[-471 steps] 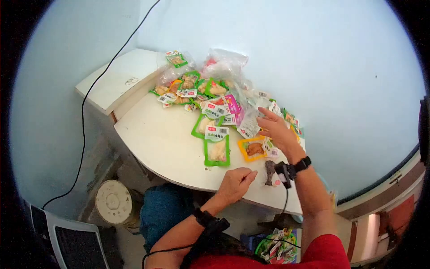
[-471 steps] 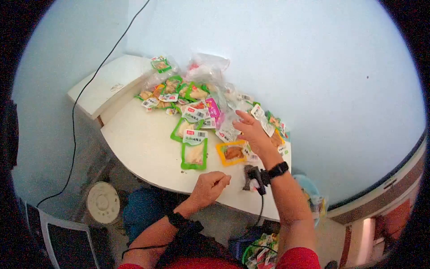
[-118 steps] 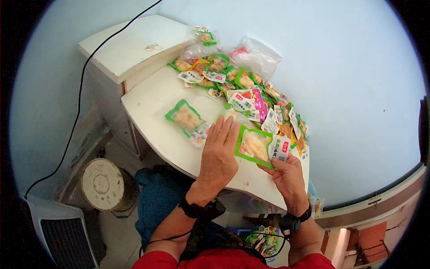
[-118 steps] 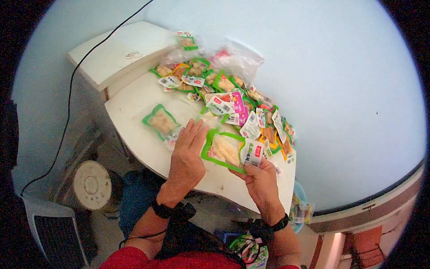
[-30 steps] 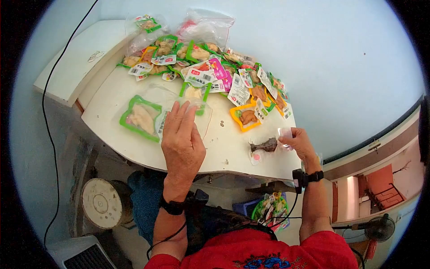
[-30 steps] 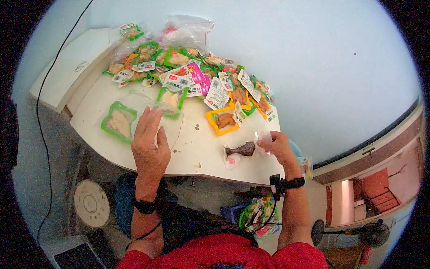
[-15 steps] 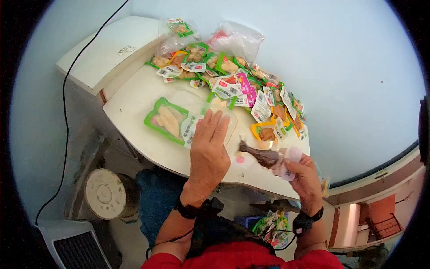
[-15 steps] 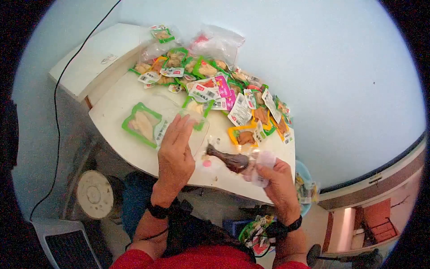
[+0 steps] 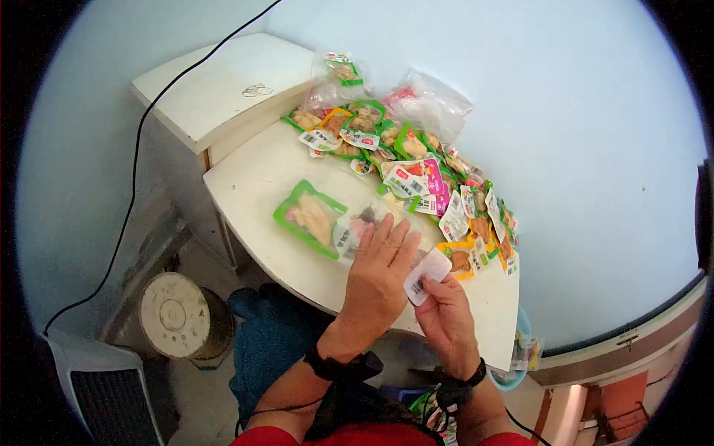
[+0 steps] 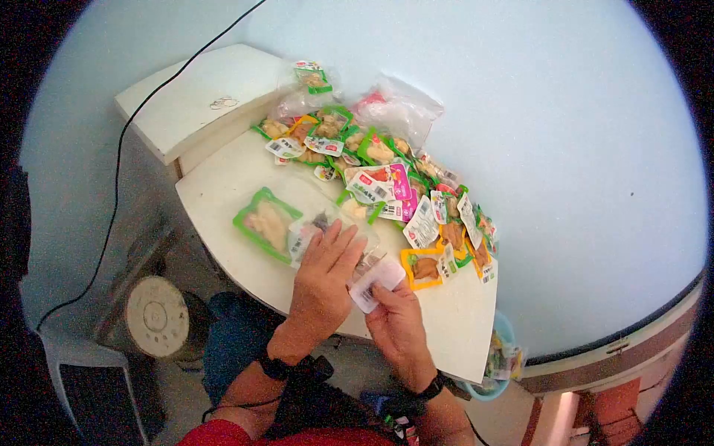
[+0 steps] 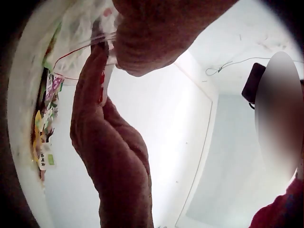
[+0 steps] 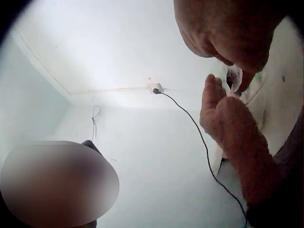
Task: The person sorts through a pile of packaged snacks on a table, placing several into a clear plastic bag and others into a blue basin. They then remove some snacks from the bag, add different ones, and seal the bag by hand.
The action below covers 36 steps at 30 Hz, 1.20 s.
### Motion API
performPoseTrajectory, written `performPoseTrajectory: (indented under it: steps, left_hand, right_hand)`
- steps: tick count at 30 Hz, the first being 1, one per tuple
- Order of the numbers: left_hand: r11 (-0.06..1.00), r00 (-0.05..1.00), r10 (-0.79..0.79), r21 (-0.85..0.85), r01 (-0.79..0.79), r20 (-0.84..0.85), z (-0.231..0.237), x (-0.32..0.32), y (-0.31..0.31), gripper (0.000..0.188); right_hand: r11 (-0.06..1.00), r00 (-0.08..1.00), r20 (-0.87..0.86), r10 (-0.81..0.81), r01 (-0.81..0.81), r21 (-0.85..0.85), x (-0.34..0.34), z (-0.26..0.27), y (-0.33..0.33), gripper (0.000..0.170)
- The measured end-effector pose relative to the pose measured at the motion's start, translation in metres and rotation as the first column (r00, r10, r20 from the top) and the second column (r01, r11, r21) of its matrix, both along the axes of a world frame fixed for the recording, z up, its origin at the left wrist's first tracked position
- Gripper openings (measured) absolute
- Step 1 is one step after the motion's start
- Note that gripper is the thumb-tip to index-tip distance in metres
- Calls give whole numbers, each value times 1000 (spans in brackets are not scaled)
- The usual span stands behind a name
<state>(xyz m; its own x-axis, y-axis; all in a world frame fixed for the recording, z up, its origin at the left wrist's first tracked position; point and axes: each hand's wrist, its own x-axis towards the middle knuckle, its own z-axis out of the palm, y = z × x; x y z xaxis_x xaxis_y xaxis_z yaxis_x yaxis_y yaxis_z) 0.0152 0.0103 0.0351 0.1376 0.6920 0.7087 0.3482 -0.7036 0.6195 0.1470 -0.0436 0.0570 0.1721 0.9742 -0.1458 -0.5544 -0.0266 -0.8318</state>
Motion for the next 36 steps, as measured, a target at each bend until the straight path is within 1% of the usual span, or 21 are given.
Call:
performPoseTrajectory:
  steps: [2,5,6,9,12,15,18,19,20,21,23,24,25,26,28,29,31,33,34,35,36]
  left_hand:
    - [1000,1000,0,5,0,4,-1,0,1,47]
    - [1000,1000,2,3,-2,21,1,-2,2,46]
    - [1000,1000,1,1,-1,31,1,-2,1,45]
    - [1000,999,-6,18,5,38,1,-1,0,45]
    - [999,1000,-18,37,18,13,-1,0,0,43]
    - [999,999,-37,38,37,-11,-1,-2,1,42]
    - [998,998,-55,28,56,-14,-4,-1,1,43]
    - [998,998,-58,24,58,-13,-4,0,2,43]
    - [998,998,-54,28,54,-12,-5,1,2,43]
    - [998,999,-52,31,53,-11,-4,1,2,43]
    - [998,998,-57,34,57,-14,-4,1,1,43]
    - [998,998,-62,32,63,-16,-5,1,1,43]
    - [997,998,-67,30,67,-18,-5,1,2,43]
    - [997,998,-64,34,65,-23,-5,1,2,43]
    - [997,997,-65,38,66,-36,-6,2,1,43]
    - [998,998,-62,29,62,-19,-5,2,1,43]
    - [998,998,-65,14,64,14,-2,1,2,42]
    - [997,997,-74,6,74,26,-4,1,4,43]
    - [996,996,-88,4,88,33,-5,1,4,43]
    - [996,995,-93,-4,93,28,-5,1,4,43]
    - [995,995,-94,-12,95,23,-5,0,4,43]
  right_hand:
    - [998,999,-46,29,-27,59,-14,-3,5,39]
    - [998,996,-76,41,-44,-35,-27,-3,17,40]
    - [995,995,-29,97,-98,-15,-26,-8,22,31]
    - [992,992,-29,123,-123,-15,-31,-6,33,35]
    - [997,998,-43,47,-50,-63,-34,-3,47,29]
    - [996,995,51,81,-83,29,-24,-15,61,25]
    - [994,930,361,76,-101,50,-16,-23,66,22]
    - [993,849,527,41,-95,76,-12,-32,68,20]
    - [990,739,673,0,-93,102,-7,-46,69,19]
    - [986,599,799,-48,-100,133,0,-63,73,17]
    - [973,253,952,-169,-111,203,13,-102,84,13]
    - [963,61,972,-229,-129,235,15,-112,88,11]
    - [980,484,863,-143,-55,192,4,-93,84,10]
    - [993,815,576,-65,-6,121,-6,-71,78,8]
    - [995,917,398,-27,-14,100,-8,-69,80,7]
    - [986,794,605,-56,-51,158,-5,-81,90,7]
    - [966,599,789,-139,-93,241,6,-103,95,8]
    - [947,537,811,-231,-67,315,-3,-94,88,9]
    - [971,705,697,-131,-49,232,-9,-77,81,11]
    - [989,842,537,-61,-23,148,-15,-60,75,14]
    - [995,814,580,-24,-37,93,-19,-42,69,16]
